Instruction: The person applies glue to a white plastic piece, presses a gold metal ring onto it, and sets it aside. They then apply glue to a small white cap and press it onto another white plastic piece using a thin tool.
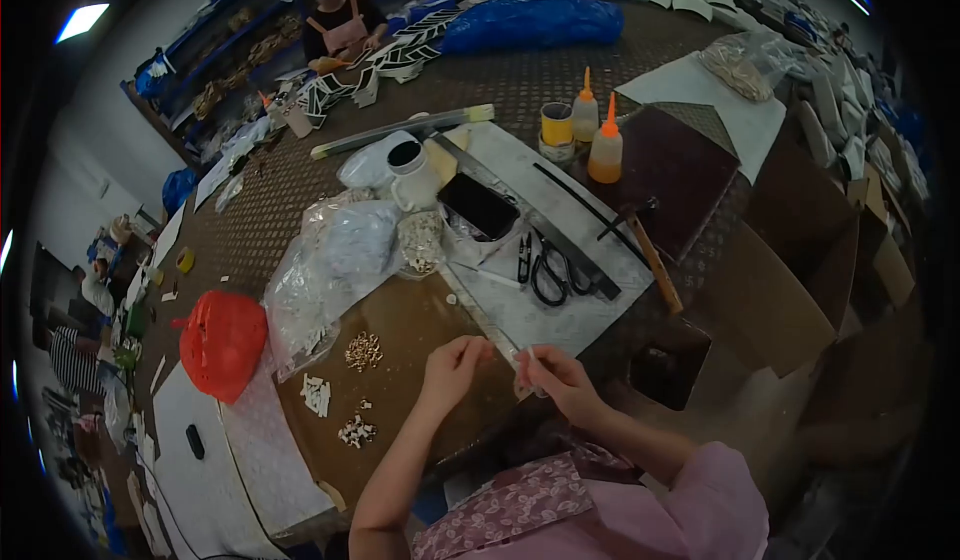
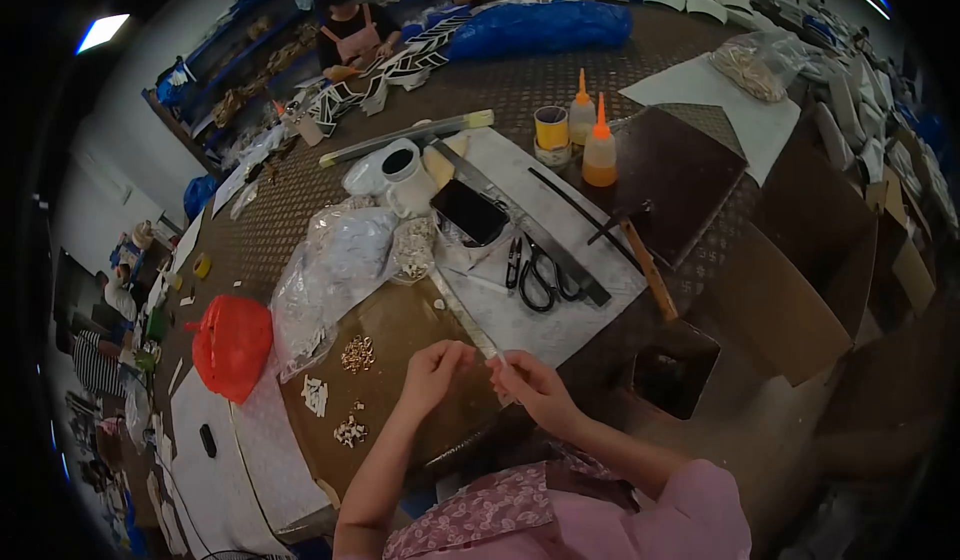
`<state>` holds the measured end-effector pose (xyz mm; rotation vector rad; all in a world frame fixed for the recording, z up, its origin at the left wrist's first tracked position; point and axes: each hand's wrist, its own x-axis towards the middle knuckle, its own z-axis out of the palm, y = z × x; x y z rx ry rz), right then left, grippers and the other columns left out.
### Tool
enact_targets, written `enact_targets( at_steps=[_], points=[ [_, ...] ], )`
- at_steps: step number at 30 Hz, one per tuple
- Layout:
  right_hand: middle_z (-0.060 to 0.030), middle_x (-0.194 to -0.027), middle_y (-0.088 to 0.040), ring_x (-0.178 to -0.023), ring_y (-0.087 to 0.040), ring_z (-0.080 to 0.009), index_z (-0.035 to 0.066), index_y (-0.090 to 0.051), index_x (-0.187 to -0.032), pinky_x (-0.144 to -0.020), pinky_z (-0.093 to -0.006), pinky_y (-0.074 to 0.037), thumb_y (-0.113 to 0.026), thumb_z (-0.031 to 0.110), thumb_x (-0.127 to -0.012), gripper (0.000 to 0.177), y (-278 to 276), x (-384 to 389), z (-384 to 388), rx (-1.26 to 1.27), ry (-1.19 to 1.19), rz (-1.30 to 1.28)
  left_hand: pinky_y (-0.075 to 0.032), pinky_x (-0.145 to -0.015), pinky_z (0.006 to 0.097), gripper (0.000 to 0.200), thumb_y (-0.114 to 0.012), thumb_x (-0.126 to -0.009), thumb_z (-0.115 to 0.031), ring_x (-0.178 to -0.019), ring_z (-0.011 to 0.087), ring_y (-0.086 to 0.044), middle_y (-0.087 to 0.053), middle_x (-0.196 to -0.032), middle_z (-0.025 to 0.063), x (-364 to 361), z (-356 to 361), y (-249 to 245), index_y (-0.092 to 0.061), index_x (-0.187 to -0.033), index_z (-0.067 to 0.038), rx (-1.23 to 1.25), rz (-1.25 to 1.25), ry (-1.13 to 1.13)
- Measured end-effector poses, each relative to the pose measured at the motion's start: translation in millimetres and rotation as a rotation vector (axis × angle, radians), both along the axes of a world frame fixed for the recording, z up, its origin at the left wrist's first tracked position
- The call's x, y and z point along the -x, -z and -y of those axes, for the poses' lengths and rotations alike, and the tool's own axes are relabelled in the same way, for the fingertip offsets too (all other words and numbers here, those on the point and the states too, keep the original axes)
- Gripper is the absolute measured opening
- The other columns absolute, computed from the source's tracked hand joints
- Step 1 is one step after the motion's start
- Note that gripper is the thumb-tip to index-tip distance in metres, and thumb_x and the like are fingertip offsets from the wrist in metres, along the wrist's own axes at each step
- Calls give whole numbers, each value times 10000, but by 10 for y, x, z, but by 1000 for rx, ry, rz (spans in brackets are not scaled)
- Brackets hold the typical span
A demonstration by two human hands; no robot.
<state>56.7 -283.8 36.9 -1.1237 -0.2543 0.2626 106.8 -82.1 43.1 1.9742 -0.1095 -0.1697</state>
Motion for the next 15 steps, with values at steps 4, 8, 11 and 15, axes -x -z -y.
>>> enact_targets(
  at_steps=[4, 8, 11, 15],
  points=[
    [1, -901, -564, -811, -531, -68, 33, -545, -1141, -702, -203, -414, -466, 173, -980, 227, 49, 276, 490, -6, 198, -100, -479, -673, 371, 163, -586, -865, -120, -783, 301, -614, -638, -890, 136, -554, 618, 244, -622, -949, 15, -284, 515, 109],
    [-8, -866, -558, -765, -531, -83, 25, -549, -1119, -663, -221, -414, -447, 184, -987, 231, 21, 365, 828, -67, 364, -164, -452, -805, 427, 209, -591, -838, -94, -966, 360, -561, -601, -1046, 190, -1182, 1120, 434, -592, -1023, 3, -535, 595, -32],
    [-10, -850, -552, -747, -531, -93, 21, -555, -1105, -651, -230, -415, -419, 207, -997, 255, -27, 386, 1006, -161, 467, -202, -459, -801, 435, 337, -637, -805, -124, -926, 352, -587, -626, -976, 192, -1491, 1210, 624, -550, -1109, -5, -656, 531, -108],
    [-8, -843, -547, -743, -529, -96, 21, -563, -1097, -642, -225, -406, -405, 227, -1003, 276, 23, 402, 1212, -215, 551, -194, -475, -723, 450, 262, -624, -787, -173, -810, 349, -622, -655, -824, 190, -1603, 1067, 571, -628, -996, -16, -564, 344, -73]
  ],
)
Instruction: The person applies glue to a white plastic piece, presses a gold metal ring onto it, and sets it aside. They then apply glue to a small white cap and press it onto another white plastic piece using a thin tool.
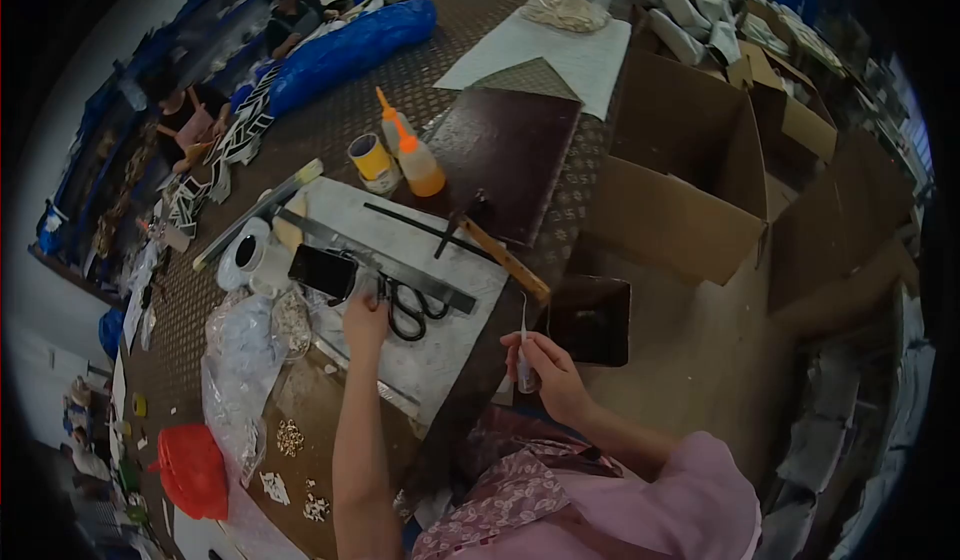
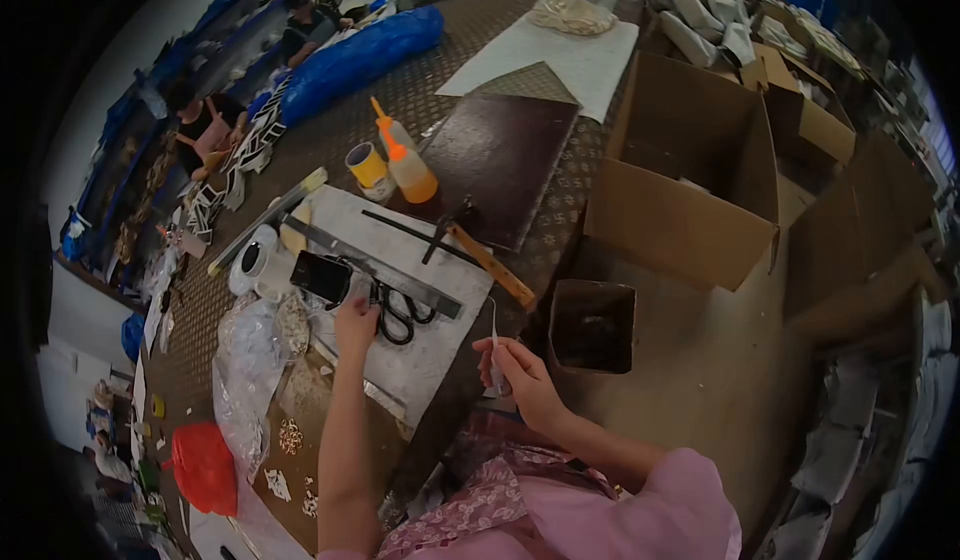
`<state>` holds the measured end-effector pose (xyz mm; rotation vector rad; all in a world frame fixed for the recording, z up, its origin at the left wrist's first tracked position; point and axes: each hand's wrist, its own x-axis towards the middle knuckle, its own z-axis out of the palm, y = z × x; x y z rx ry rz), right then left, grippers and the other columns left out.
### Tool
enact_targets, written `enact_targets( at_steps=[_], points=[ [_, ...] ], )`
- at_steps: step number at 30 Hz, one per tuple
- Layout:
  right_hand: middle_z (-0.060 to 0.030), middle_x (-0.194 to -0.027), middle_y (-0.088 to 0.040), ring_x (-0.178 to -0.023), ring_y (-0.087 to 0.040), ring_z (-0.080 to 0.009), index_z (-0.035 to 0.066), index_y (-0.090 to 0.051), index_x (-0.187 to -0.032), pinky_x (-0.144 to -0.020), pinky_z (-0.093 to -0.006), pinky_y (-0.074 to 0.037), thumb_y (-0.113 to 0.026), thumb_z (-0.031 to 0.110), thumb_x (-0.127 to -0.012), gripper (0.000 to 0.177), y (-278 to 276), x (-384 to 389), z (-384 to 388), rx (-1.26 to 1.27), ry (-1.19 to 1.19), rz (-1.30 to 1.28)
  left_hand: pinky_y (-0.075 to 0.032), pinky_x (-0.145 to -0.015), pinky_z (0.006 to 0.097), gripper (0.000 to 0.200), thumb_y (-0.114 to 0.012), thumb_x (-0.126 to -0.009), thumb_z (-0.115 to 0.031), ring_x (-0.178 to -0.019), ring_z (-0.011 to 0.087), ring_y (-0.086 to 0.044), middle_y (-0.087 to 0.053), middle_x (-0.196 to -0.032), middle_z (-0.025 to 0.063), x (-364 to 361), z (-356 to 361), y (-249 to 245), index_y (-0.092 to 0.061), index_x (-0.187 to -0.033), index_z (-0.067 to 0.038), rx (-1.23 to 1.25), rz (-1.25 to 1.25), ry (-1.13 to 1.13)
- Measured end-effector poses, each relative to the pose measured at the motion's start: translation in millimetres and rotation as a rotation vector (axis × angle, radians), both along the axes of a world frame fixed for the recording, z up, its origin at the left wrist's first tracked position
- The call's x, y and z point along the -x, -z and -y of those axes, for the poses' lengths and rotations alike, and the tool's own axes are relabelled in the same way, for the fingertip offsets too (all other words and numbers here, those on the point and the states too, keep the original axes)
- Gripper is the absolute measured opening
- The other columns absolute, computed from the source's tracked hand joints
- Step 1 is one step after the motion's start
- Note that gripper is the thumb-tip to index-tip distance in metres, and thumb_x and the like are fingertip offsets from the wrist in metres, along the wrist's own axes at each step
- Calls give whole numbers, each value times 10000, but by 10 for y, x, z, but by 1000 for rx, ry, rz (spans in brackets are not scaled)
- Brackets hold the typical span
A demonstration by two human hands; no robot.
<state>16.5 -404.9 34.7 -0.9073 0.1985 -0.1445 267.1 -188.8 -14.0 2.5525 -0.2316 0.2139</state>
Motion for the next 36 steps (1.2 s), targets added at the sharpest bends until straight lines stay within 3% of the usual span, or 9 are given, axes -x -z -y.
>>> enact_targets(
  at_steps=[2, 3, 5, 6, 9, 12, 18, 36],
  points=[
    [-7, -839, -546, -745, -527, -95, 26, -566, -1095, -639, -221, -402, -407, 227, -1003, 272, 14, 19, 84, -5, 12, 3, -471, -706, 444, 232, -591, -809, -188, -789, 360, -615, -632, -837, 198, 99, 18, -257, -640, -941, -4, -58, -174, -9],
    [-7, -837, -545, -746, -526, -94, 29, -568, -1094, -637, -219, -399, -408, 227, -1003, 270, 23, 28, 127, -8, 15, 4, -473, -651, 410, 195, -546, -863, -158, -721, 320, -624, -608, -834, 173, 209, 57, -342, -603, -929, 16, -61, -42, 20],
    [-8, -839, -548, -748, -526, -91, 34, -572, -1089, -634, -216, -398, -416, 232, -1000, 267, 33, 60, 209, 7, 30, 15, -472, -619, 367, 196, -469, -922, -128, -684, 260, -629, -583, -823, 144, 417, 195, -442, -577, -986, 23, 309, -39, 154],
    [-8, -841, -549, -749, -526, -89, 37, -574, -1087, -633, -215, -397, -420, 235, -999, 266, 32, 84, 241, 16, 30, 19, -470, -615, 331, 233, -431, -951, -115, -673, 197, -625, -594, -840, 118, 606, 330, -671, -563, -1105, -1, 378, -210, 204],
    [8, -818, -543, -725, -491, -62, 54, -582, -1093, -592, -195, -353, -450, 237, -992, 247, -18, 168, 340, 33, 67, -18, -474, -652, 337, 257, -463, -952, -137, -718, 212, -622, -603, -873, 121, 1055, 748, -1191, -562, -1161, -24, 298, -314, 449],
    [10, -828, -550, -749, -505, -60, 56, -588, -1089, -627, -197, -388, -462, 241, -989, 245, -43, 282, 458, 35, 104, -69, -474, -681, 344, 281, -556, -917, -170, -807, 281, -604, -606, -890, 120, 1276, 1072, -1304, -589, -1179, -75, 140, -32, 776],
    [8, -876, -577, -804, -532, -62, 56, -599, -1086, -748, -223, -453, -480, 239, -982, 242, 47, 462, 585, -37, 155, -58, -481, -661, 324, 302, -650, -834, -163, -770, 278, -615, -622, -899, 117, 1498, 1537, -1416, -645, -1133, -118, 158, -154, 812],
    [2, -857, -569, -786, -519, -71, 30, -600, -1082, -736, -240, -440, -468, 208, -988, 241, 98, 492, 664, -43, 131, 33, -485, -647, 368, 242, -632, -823, -150, -756, 296, -630, -649, -856, 107, 1677, 1896, -1425, -679, -1054, -100, 149, -95, 884]
  ],
)
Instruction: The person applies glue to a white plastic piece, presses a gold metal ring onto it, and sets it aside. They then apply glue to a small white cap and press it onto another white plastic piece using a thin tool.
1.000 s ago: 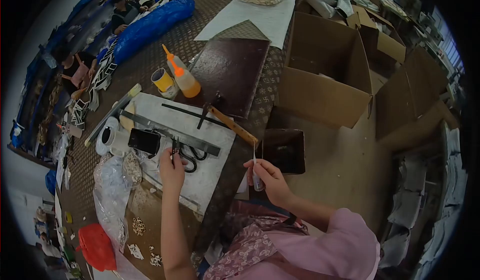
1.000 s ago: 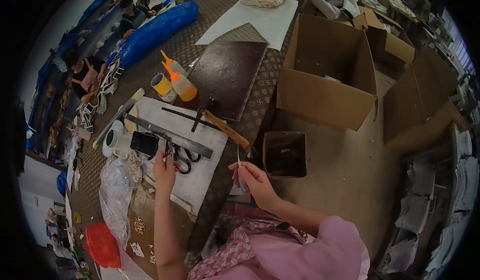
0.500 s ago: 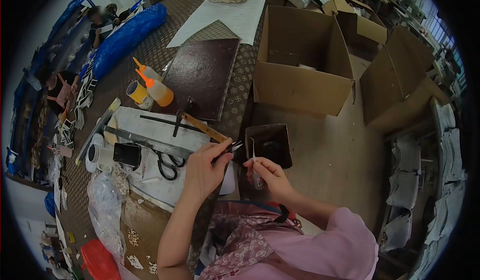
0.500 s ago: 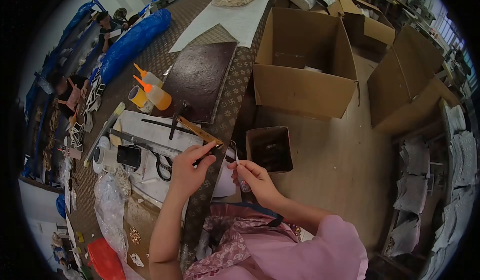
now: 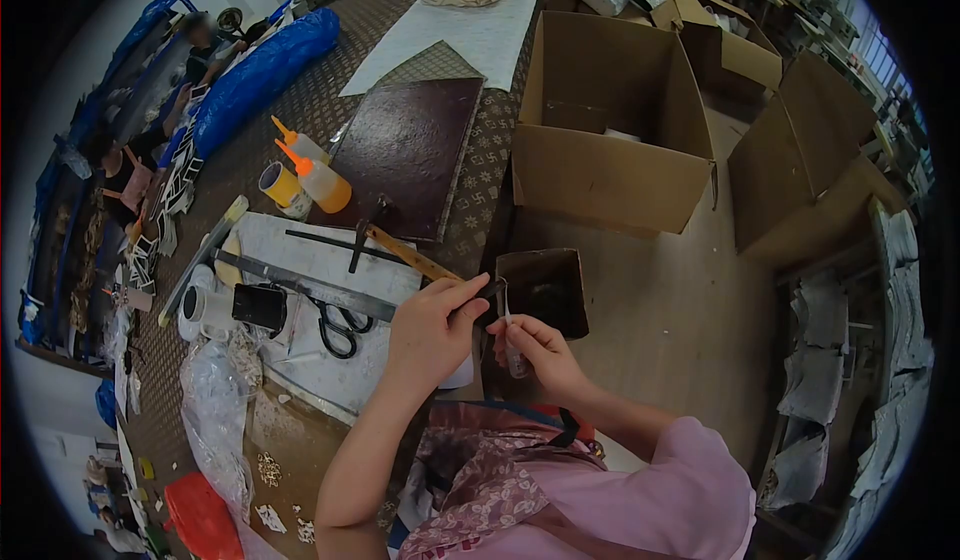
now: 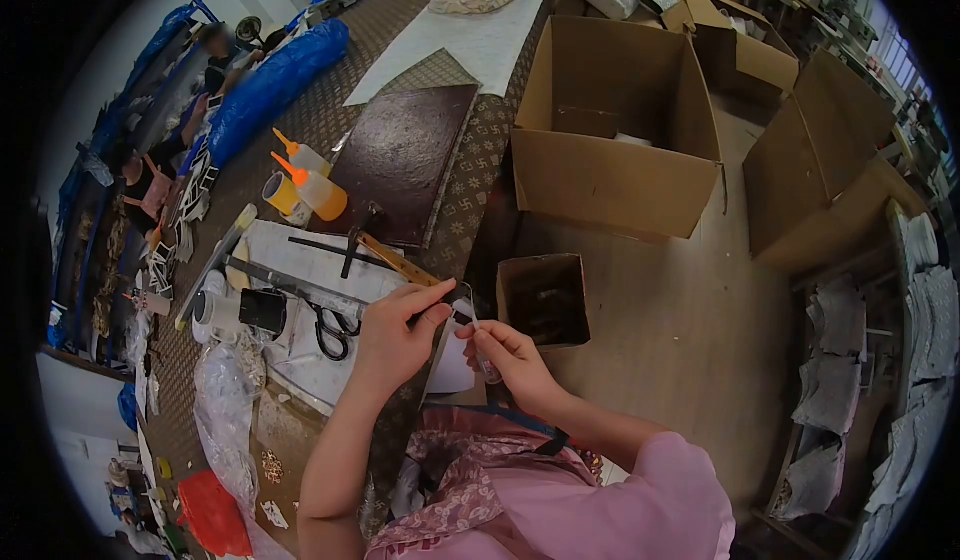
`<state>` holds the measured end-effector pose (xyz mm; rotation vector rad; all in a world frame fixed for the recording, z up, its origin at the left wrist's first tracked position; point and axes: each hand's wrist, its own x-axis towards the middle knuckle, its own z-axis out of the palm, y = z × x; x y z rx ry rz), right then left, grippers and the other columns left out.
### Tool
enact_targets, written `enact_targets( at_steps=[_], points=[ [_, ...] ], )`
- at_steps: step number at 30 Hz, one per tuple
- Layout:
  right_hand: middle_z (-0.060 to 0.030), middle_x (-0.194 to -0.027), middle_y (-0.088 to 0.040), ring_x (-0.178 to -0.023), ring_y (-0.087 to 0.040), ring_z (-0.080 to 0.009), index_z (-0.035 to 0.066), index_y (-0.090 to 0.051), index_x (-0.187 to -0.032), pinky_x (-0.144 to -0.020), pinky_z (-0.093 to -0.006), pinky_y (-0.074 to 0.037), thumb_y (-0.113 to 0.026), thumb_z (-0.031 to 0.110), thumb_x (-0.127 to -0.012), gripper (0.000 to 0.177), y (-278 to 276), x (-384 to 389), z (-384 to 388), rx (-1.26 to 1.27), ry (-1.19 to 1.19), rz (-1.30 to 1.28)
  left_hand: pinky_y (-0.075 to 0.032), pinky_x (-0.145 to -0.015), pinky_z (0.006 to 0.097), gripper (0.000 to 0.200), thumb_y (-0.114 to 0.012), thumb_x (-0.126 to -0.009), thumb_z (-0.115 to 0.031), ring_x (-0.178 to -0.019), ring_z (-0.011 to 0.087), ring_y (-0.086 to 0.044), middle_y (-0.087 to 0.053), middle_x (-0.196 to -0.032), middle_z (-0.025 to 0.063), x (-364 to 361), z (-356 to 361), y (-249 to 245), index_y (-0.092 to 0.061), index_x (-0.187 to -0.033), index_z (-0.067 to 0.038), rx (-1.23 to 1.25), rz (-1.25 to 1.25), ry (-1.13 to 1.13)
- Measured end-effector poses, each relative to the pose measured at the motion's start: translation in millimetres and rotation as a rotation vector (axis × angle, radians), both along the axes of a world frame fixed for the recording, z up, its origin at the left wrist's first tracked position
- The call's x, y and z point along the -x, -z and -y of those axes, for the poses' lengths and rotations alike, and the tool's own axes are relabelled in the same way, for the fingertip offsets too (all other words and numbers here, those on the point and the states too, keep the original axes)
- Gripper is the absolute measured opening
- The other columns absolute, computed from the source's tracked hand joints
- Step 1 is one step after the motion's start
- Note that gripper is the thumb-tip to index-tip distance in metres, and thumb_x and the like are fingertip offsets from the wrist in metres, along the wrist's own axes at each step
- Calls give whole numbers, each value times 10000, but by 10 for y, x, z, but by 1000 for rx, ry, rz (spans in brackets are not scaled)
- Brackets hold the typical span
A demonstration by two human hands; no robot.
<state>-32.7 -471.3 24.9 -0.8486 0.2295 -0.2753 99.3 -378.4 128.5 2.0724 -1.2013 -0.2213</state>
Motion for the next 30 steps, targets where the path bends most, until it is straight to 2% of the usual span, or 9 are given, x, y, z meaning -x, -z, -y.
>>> enact_targets(
  at_steps=[10, 16, 19, 20, 22, 24, 25, 27, 30],
  points=[
    [3, -839, -556, -782, -521, -76, 31, -594, -1074, -736, -235, -437, -469, 222, -986, 244, 77, 0, 11, 7, 13, -33, -491, -647, 362, 200, -602, -836, -160, -768, 281, -636, -656, -842, 69, 18, 87, 39, -696, -1008, -119, -69, 69, -25],
    [-1, -862, -562, -791, -531, -79, 39, -582, -1082, -742, -237, -442, -464, 217, -981, 236, 151, 0, -35, -122, 61, -67, -489, -669, 375, 240, -589, -867, -198, -796, 292, -630, -642, -885, 101, -112, 119, 181, -659, -1064, -80, -95, 195, -132],
    [-3, -888, -559, -791, -535, -81, 41, -561, -1114, -726, -231, -435, -467, 161, -962, 216, 155, -55, -123, -173, 118, -90, -480, -756, 349, 310, -561, -913, -229, -882, 311, -614, -629, -982, 164, -330, -129, 370, -592, -1151, -31, 131, 44, -275],
    [-6, -902, -556, -790, -536, -83, 41, -547, -1134, -716, -228, -430, -468, 132, -951, 220, 162, -72, -140, -201, 126, -84, -473, -776, 337, 331, -550, -922, -226, -891, 302, -611, -627, -994, 168, -418, -290, 493, -568, -1181, -20, 92, -112, -369],
    [-16, -942, -543, -839, -529, -86, 52, -485, -1226, -709, -217, -412, -484, 59, -919, 308, 260, -165, -135, -52, 104, -15, -455, -808, 329, 395, -537, -935, -221, -913, 263, -600, -614, -1035, 164, -577, -678, 821, -503, -1254, 8, 128, -376, -504],
    [-20, -967, -548, -896, -519, -87, 57, -452, -1271, -745, -213, -411, -527, 29, -897, 382, 244, -325, -123, 100, 106, -6, -455, -798, 340, 420, -542, -929, -201, -912, 266, -587, -587, -1068, 178, -657, -1068, 1140, -471, -1279, 20, 190, -385, -577],
    [-21, -977, -553, -908, -520, -89, 56, -455, -1270, -766, -218, -416, -537, 28, -898, 382, 146, -430, -119, 126, 96, -31, -456, -780, 352, 475, -547, -908, -160, -895, 288, -569, -549, -1070, 199, -769, -1330, 1561, -411, -1327, 19, 160, -254, -643],
    [-20, -1006, -564, -938, -535, -95, 58, -463, -1271, -817, -230, -430, -566, 20, -895, 391, 40, -677, -56, 268, 48, 30, -453, -767, 359, 525, -543, -882, -126, -856, 309, -546, -518, -1025, 198, -591, -1496, 1379, -365, -1354, 20, 95, -26, -696],
    [-22, -1007, -563, -936, -553, -104, 49, -490, -1250, -821, -246, -447, -575, 6, -888, 374, -292, -1188, -70, 324, -75, 155, -445, -736, 364, 608, -521, -863, -73, -820, 308, -517, -467, -1026, 210, -482, -1710, 1383, -266, -1409, 5, 135, -55, -793]
  ],
)
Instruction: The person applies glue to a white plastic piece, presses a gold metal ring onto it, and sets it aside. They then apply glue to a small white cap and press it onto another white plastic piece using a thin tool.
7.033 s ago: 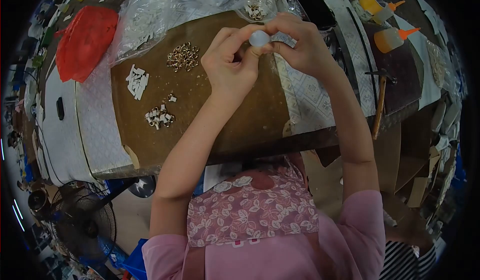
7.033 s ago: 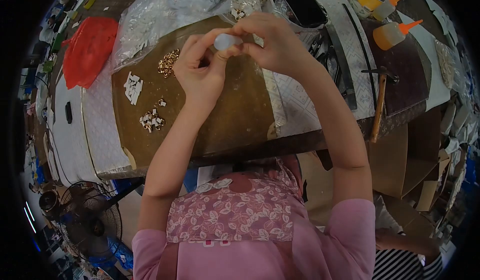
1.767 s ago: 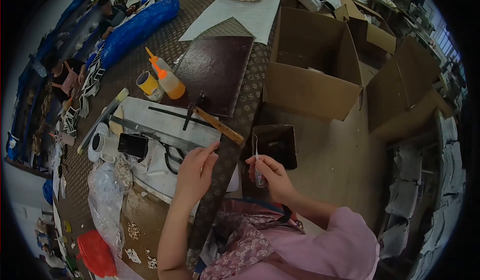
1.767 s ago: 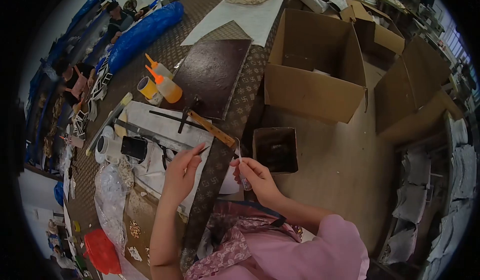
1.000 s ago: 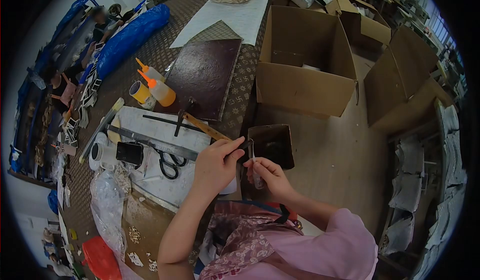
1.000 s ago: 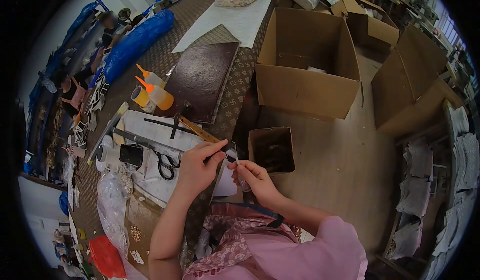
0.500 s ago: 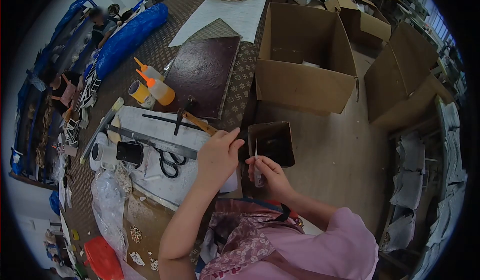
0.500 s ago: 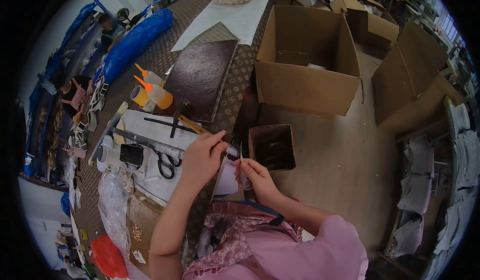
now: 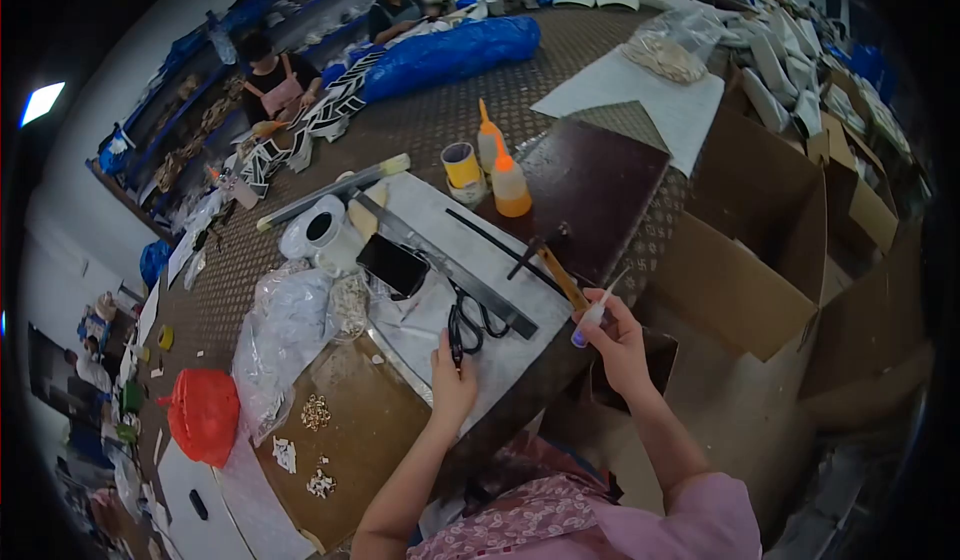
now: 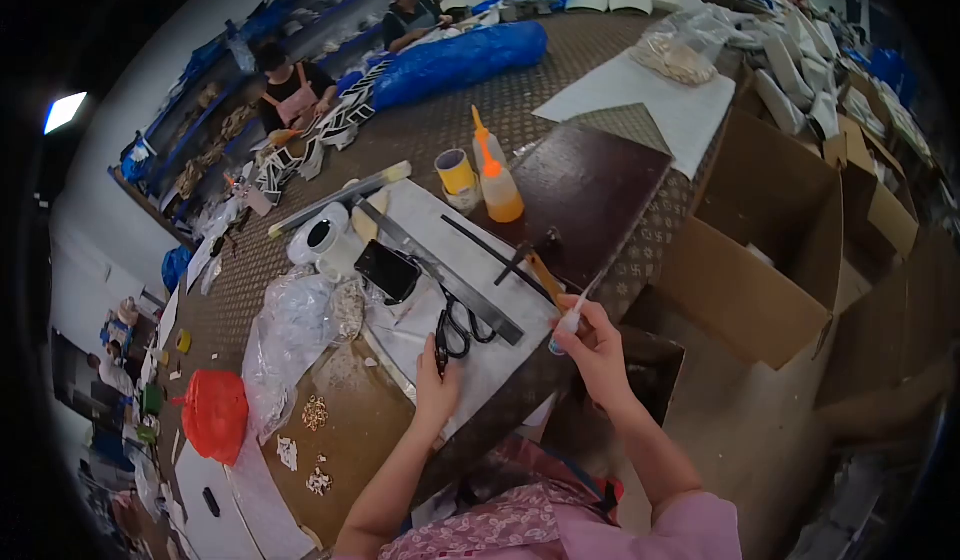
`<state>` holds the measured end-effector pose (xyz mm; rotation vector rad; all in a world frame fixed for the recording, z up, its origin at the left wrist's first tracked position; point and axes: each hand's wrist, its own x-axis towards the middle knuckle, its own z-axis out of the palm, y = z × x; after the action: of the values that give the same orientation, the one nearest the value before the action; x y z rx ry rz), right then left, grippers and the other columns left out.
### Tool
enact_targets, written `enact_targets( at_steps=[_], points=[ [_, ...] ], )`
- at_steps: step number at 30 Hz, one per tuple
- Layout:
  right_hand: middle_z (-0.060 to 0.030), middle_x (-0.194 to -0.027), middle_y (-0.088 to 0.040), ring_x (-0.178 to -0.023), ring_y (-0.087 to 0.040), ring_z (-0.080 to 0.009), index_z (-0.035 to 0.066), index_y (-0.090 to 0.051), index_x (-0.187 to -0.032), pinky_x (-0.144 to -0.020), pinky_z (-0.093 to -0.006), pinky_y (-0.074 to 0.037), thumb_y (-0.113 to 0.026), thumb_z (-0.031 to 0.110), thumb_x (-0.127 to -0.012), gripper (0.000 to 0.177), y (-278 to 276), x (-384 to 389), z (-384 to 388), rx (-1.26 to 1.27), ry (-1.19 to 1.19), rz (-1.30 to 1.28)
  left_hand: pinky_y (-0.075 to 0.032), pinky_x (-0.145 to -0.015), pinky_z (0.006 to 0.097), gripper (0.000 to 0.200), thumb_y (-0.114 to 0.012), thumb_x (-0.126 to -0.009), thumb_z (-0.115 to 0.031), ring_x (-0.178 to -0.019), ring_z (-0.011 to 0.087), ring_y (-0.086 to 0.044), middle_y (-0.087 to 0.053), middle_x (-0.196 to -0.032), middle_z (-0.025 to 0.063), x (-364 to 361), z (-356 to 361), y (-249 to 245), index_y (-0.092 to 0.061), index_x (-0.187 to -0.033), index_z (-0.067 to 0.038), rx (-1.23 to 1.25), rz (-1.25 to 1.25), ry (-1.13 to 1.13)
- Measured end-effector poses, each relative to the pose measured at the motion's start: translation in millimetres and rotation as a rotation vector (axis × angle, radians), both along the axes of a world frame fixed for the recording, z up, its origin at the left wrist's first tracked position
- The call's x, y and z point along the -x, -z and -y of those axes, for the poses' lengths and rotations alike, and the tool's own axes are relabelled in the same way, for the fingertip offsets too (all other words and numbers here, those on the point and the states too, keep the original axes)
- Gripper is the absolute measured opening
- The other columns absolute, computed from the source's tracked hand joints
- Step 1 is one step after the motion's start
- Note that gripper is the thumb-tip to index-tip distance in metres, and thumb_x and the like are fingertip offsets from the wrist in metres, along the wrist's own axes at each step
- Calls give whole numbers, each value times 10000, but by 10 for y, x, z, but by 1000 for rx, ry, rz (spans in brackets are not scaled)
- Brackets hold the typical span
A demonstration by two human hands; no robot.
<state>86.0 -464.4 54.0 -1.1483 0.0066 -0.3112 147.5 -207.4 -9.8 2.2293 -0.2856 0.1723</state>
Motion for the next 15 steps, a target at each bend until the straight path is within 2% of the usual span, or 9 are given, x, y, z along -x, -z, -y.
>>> enact_targets(
  at_steps=[1, 3, 4, 6, 7, 9, 12, 15],
  points=[
    [-28, -1027, -565, -935, -568, -106, 25, -512, -1223, -817, -256, -466, -582, -9, -879, 353, -54, -214, -51, 47, 18, 60, -442, -742, 365, 655, -514, -851, -40, -856, 308, -507, -442, -1075, 217, 19, -40, -29, -214, -1433, -11, -8, 49, -45],
    [-33, -1059, -566, -934, -569, -101, 7, -522, -1203, -805, -259, -475, -583, -14, -878, 332, -258, -619, -150, 95, -77, 94, -437, -776, 379, 673, -513, -837, -14, -890, 326, -497, -423, -1109, 224, 52, -57, -114, -204, -1435, -15, 135, 4, -131],
    [-36, -1080, -581, -915, -570, -91, 3, -536, -1185, -784, -245, -474, -589, -11, -875, 315, -369, -853, -256, 119, -70, 134, -423, -851, 409, 642, -511, -826, -4, -964, 377, -486, -404, -1161, 249, 54, -71, -43, -247, -1412, -4, 128, 70, -157],
    [-31, -1064, -603, -879, -573, -82, -4, -567, -1139, -772, -230, -470, -599, 5, -873, 268, -393, -1432, -365, 256, -45, 153, -392, -929, 429, 605, -522, -806, -7, -1062, 434, -451, -373, -1230, 282, 15, -100, 195, -306, -1371, 12, -43, 257, -149],
    [-26, -1045, -621, -858, -574, -75, -6, -605, -1074, -764, -221, -466, -609, 22, -870, 206, -354, -1776, -422, 248, -44, 193, -363, -992, 427, 573, -543, -790, -1, -1183, 440, -404, -325, -1332, 279, 58, -55, 62, -359, -1332, 22, 19, 210, -125],
    [-8, -889, -607, -771, -570, -66, -9, -588, -986, -676, -217, -450, -627, 46, -863, 139, -643, -2169, -605, 486, 62, 98, -352, -1007, 431, 582, -553, -775, -3, -1200, 445, -389, -309, -1346, 281, 18, -48, 81, -367, -1327, 22, 26, 207, -129],
    [-37, -946, -627, -767, -588, -94, -29, -583, -984, -695, -236, -474, -636, 70, -862, 166, -549, -2893, -731, 629, 249, 170, -335, -1024, 443, 592, -569, -749, -7, -1220, 451, -373, -288, -1372, 282, 17, -81, 10, -387, -1313, 11, 39, 149, -131],
    [-57, -1019, -633, -772, -606, -121, -23, -602, -947, -718, -257, -488, -639, 94, -863, 149, -599, -3359, -783, 569, 264, 312, -328, -1026, 449, 586, -581, -745, -28, -1221, 446, -375, -303, -1368, 282, -24, -107, -1, -404, -1303, 1, 24, 154, -129]
  ],
)
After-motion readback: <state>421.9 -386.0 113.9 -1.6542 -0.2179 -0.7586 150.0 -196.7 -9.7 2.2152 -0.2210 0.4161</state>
